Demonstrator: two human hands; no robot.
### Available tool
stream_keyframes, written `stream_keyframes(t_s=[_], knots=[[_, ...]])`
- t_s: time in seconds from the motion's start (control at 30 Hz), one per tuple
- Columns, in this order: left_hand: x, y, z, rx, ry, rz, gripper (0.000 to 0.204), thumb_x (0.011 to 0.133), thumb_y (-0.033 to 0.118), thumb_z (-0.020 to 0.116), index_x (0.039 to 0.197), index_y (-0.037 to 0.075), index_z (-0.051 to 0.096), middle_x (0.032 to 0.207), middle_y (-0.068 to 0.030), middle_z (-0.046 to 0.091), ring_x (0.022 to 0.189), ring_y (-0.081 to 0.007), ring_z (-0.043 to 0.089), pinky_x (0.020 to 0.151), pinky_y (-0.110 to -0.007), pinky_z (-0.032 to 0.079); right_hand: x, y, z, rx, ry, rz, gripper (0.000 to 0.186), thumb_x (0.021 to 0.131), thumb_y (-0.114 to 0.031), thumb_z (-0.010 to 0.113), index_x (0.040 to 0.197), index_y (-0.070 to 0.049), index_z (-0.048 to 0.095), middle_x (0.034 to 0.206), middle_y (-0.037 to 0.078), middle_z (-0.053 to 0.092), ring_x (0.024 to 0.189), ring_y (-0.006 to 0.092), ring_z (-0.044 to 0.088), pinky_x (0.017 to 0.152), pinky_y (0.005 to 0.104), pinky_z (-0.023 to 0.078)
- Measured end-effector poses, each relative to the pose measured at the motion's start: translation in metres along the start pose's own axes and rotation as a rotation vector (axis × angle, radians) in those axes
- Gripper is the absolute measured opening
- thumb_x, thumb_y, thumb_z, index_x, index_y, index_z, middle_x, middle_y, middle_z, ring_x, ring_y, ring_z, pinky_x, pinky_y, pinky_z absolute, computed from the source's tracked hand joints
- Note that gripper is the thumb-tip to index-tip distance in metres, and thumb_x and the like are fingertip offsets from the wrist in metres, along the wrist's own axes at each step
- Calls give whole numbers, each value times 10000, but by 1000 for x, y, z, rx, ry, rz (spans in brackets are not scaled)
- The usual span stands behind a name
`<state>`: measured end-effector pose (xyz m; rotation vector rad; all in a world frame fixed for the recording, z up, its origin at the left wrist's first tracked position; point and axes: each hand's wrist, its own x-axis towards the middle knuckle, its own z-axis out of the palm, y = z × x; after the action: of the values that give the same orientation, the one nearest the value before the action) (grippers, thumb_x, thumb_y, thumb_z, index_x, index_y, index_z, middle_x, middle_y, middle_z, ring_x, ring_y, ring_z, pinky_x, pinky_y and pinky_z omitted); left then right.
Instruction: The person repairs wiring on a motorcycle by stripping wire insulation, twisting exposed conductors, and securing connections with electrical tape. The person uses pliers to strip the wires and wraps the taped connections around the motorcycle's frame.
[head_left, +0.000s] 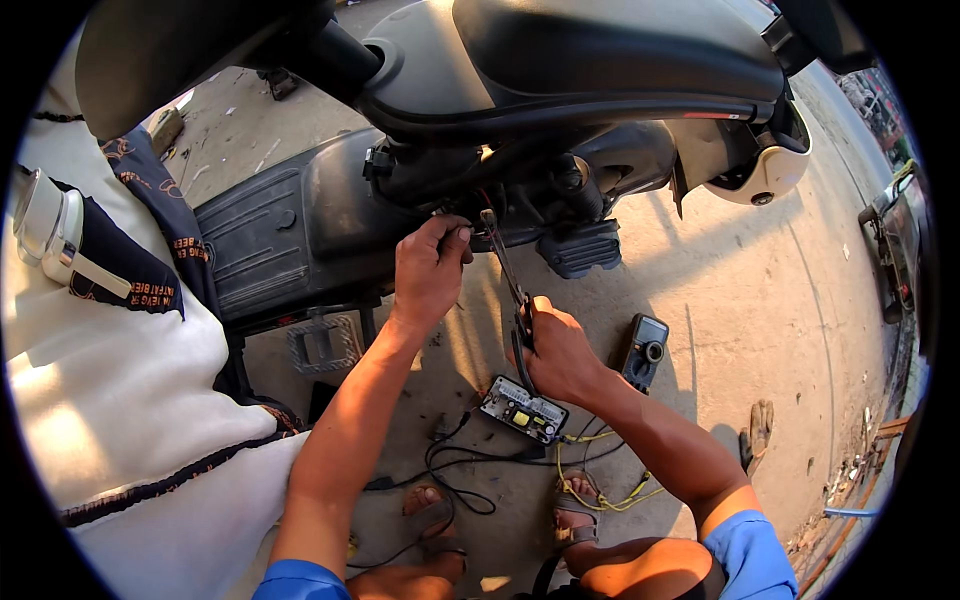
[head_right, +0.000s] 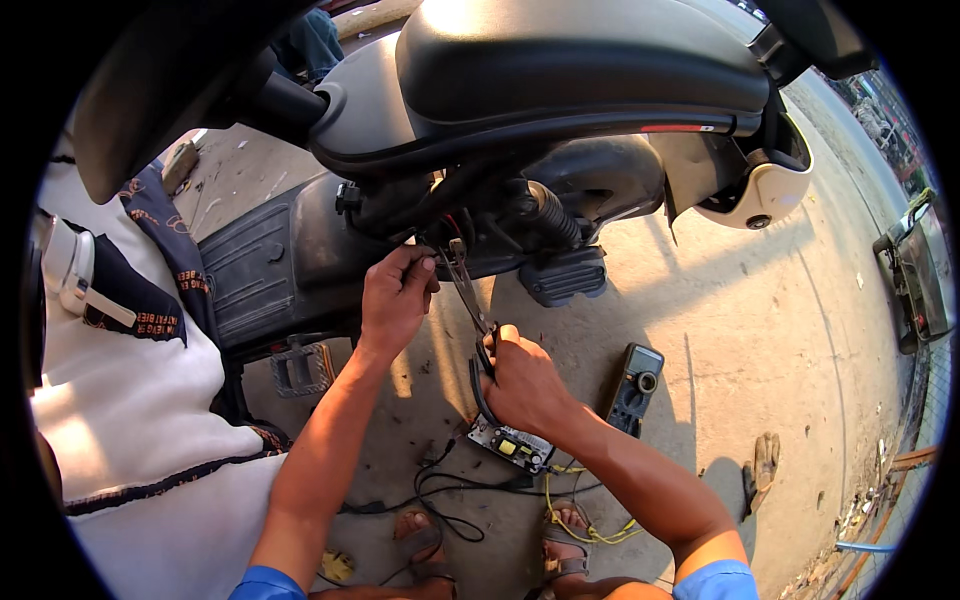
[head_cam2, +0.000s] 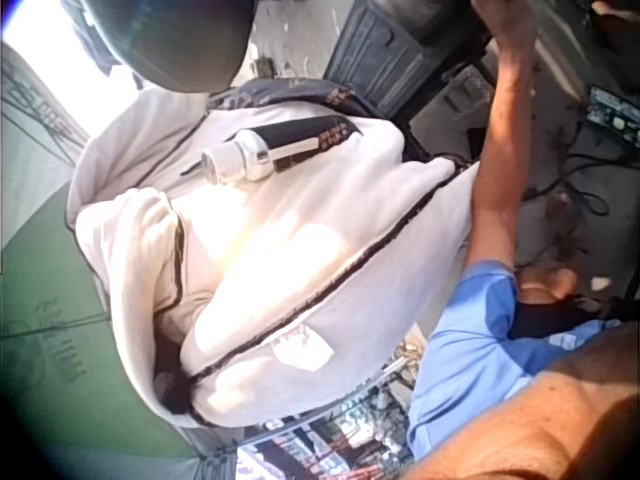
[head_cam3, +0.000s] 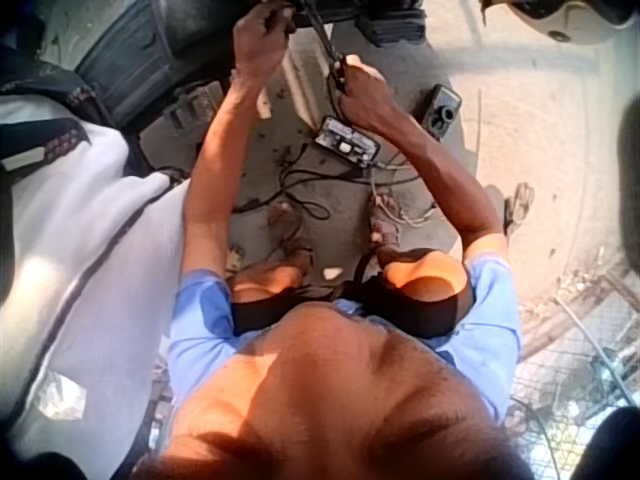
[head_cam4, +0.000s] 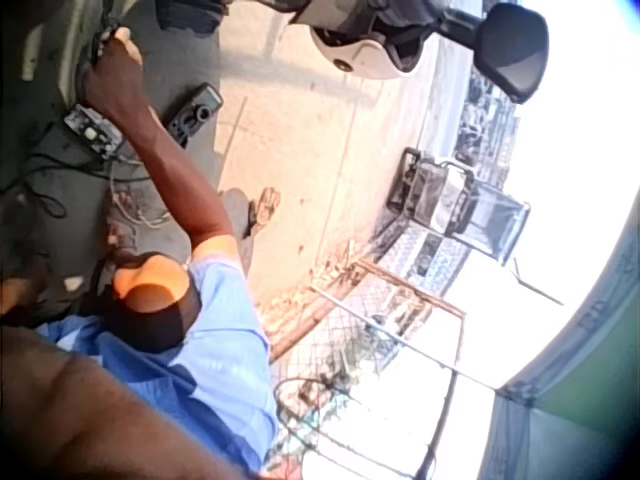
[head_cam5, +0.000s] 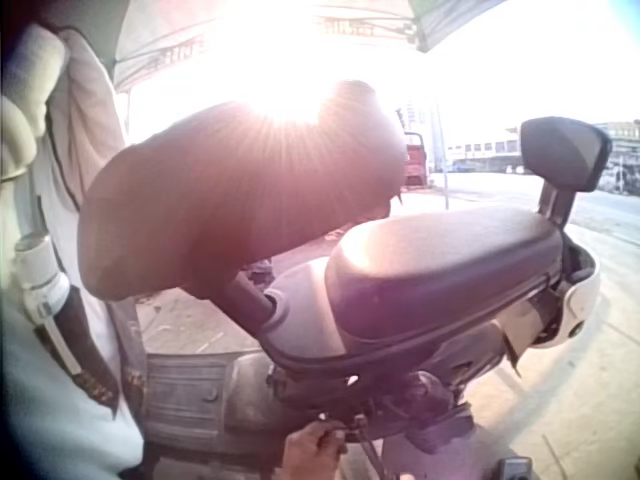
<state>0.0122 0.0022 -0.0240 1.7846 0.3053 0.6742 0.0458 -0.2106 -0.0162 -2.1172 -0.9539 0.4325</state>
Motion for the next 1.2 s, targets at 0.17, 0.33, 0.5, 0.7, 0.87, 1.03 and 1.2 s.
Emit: stream_keyframes(t_s=[0.17,0.33,0.5,0.7,0.87,1.03,1.2], knots=[[0,5,0,123,21,41,107,983,64,633,1012,-25,686,685,-64,652,559,-102,573,508,-265,433,15,-11,15,30,-15,-24,284,833,-160,647,939,69,515,808,276,622,773,475,623,705,504,483],[3,12,4,241,47,135,87,924,20,651,981,-22,702,725,-156,697,631,-246,703,595,-328,521,24,-15,24,90,-22,138,305,844,-193,674,885,65,518,761,275,608,753,459,628,687,485,470],[3,13,3,264,17,144,102,921,-9,626,994,-22,696,739,-166,700,642,-263,707,601,-339,526,29,-10,32,89,12,150,316,842,-199,688,880,68,523,753,264,616,734,433,637,676,477,470],[3,6,0,179,18,71,121,944,-21,609,1043,-27,678,719,-112,672,601,-157,639,566,-298,491,28,-8,32,119,43,139,312,832,-198,699,855,66,533,717,231,618,684,378,641,645,460,469],[6,3,0,203,2,84,108,943,-16,607,1033,-16,667,706,-124,660,612,-196,652,593,-318,500,28,-10,29,185,22,167,304,827,-197,689,844,63,533,703,219,612,659,332,633,630,435,467],[8,3,2,264,1,132,94,948,-52,581,1014,-37,645,736,-92,655,628,-133,623,600,-293,500,30,-15,27,153,18,188,308,847,-213,667,860,67,542,736,228,627,697,365,647,665,452,481],[7,5,2,265,15,115,89,934,-24,604,1003,-10,657,706,-140,651,613,-237,650,592,-332,493,30,-20,21,62,-26,199,349,865,-243,670,924,85,570,812,260,660,814,439,668,741,487,499]])
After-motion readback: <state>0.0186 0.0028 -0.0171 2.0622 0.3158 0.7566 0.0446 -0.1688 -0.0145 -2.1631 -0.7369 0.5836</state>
